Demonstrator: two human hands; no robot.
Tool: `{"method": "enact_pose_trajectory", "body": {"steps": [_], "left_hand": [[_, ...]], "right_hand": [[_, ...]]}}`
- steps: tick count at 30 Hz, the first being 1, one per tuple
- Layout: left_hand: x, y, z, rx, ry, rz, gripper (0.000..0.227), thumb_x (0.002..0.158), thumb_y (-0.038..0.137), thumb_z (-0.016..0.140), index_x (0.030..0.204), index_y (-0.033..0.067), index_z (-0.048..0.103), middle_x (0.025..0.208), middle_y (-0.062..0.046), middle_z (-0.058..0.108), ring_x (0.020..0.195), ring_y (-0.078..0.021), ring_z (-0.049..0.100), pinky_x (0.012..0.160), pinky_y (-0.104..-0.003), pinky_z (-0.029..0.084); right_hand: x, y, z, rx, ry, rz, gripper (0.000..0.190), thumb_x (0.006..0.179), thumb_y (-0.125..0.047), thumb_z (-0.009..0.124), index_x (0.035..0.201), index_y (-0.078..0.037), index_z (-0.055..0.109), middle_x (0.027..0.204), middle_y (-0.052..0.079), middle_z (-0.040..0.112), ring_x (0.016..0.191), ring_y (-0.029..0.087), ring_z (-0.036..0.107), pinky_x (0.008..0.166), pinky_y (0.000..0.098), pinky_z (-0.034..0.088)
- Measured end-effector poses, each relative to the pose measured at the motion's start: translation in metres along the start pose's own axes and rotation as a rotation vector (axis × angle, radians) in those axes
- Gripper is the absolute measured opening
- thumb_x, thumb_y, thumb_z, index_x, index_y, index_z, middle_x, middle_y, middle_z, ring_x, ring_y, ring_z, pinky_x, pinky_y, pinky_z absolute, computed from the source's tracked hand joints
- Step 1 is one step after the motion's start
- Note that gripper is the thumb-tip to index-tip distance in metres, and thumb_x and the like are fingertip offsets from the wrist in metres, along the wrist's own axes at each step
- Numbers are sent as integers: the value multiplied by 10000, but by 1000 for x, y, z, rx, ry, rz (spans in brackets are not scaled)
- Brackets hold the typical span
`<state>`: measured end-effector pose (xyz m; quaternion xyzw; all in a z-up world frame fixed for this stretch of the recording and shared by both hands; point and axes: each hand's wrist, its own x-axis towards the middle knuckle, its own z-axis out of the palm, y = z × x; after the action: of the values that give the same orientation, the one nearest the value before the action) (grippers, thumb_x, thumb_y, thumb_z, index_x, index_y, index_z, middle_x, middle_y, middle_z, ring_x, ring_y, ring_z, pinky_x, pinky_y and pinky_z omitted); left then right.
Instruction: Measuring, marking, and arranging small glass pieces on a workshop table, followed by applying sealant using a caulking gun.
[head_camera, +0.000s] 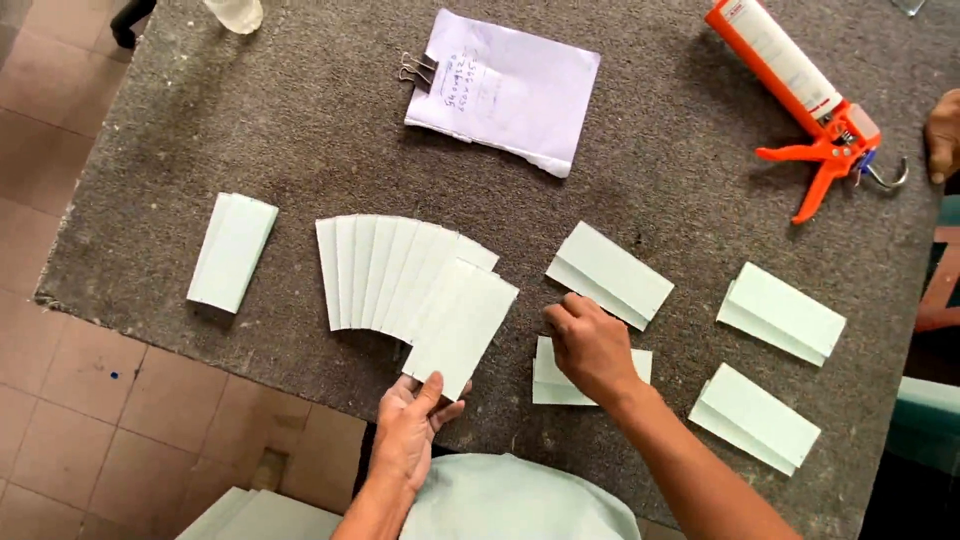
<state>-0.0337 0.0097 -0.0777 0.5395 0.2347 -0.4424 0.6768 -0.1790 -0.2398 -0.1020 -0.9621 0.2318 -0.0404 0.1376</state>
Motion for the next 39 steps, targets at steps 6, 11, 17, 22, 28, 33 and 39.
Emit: {"method": "enact_pose_trajectory", "body": {"steps": [6,11,17,22,28,33,39], "left_hand": [[2,-2,4,27,27,12,217,1042,59,766,1074,-54,584,1137,-149,592,1035,-444,851,705,-383,712],[9,-9,-1,36,31,33,193,1048,47,769,1003,-58,614,1083,-105,518,1034,-370,820,727,-387,728],[13,-13,-2,29,32,33,233,1049,60,777,1016,-28,564,1054,-86,501,1034,-463,866,718,-366,717],[4,-4,6,20,59,31,210,1023,61,799,1031,-72,636,1045,-131,627,1007,-484,864,741,-374,711],[1,-2,8,1,73,19,200,1014,60,805,1031,-81,665,1050,-138,649,1034,-499,862,786,-387,717],[3,-5,8,-6,72,16,207,1007,78,814,1032,-69,671,1046,-127,651,1037,-491,866,795,-381,718],[4,-4,7,-28,102,-4,239,999,85,820,1085,-49,641,1089,-142,681,997,-498,862,780,-386,707]], "right_hand": [[9,5,16,-46,-36,-9,93,1026,-169,707,1098,-168,766,984,38,719,935,261,655,552,436,571],[10,3,17,33,-12,-60,128,1026,-151,723,1147,-126,754,1019,75,679,919,274,636,655,427,590],[11,1,17,4,21,-65,66,1042,-200,721,1064,-142,743,987,69,683,874,287,626,641,441,553],[12,1,17,-8,23,-71,59,1015,-175,732,1063,-140,738,974,71,670,879,288,609,666,437,546],[12,-13,-1,49,56,-62,98,980,-160,753,1058,-135,700,971,72,679,855,288,613,656,439,530],[9,-20,-20,140,99,-80,197,968,-91,726,1160,-134,714,968,64,757,842,275,727,666,425,575],[7,-16,-22,78,82,-30,101,965,-128,744,1061,-133,715,983,60,716,916,285,615,704,428,545]]}}
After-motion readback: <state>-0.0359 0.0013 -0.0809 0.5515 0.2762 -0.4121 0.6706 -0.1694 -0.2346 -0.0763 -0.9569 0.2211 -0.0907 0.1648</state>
